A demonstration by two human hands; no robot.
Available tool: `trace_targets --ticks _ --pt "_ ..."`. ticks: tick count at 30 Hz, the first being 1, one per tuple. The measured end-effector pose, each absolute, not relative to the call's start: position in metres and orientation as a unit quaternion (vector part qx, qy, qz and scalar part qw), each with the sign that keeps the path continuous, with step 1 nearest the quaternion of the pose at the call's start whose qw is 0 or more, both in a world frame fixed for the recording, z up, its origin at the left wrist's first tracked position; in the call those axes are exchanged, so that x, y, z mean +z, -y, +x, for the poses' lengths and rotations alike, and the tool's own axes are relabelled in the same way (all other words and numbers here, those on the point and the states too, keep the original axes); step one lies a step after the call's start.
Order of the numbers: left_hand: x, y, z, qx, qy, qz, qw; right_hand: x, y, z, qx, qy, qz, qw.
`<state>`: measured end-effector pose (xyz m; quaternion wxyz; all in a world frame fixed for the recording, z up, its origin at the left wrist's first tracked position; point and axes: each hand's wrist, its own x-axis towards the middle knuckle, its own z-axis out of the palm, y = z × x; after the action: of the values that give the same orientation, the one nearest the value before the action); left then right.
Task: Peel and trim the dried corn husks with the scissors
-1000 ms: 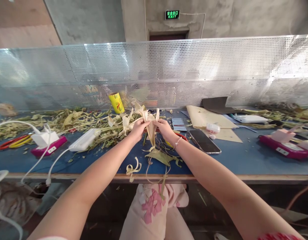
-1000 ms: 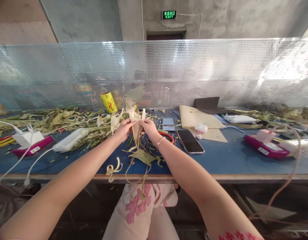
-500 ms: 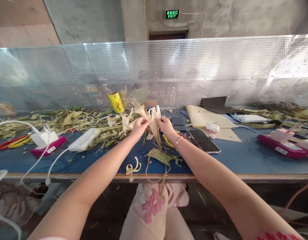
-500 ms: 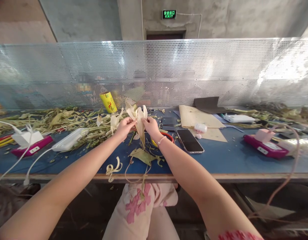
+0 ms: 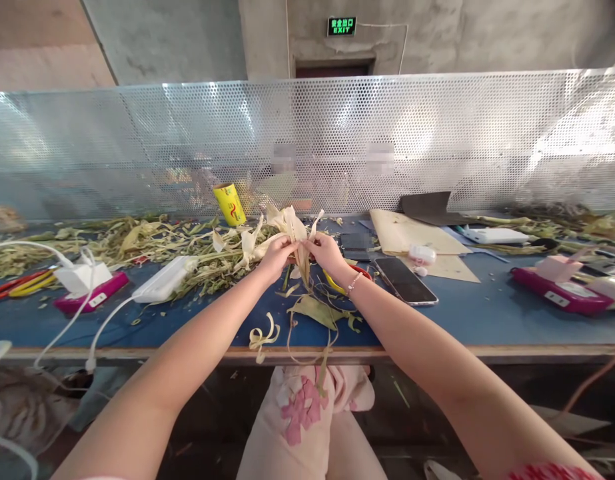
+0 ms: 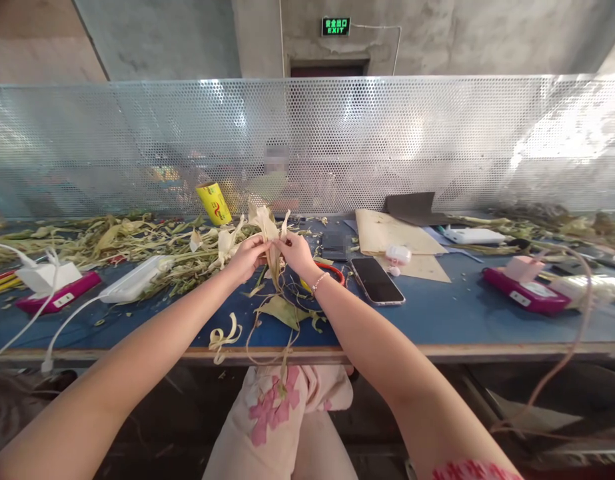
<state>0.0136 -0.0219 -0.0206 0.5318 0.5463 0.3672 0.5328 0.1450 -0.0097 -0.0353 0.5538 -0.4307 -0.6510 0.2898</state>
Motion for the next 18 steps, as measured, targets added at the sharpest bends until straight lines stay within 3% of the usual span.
trace_targets --ticks 8,18 --pt "-0.015 0.019 0.015 0.576 -0.371 0.439 0.582 -0.032 0.017 0.141 0.254 0.659 -0.408 0.579" --pt "-0.018 0.017 0.014 0.57 -0.334 0.449 0.602 -0.02 0.034 0.141 0.137 0.716 -0.368 0.578"
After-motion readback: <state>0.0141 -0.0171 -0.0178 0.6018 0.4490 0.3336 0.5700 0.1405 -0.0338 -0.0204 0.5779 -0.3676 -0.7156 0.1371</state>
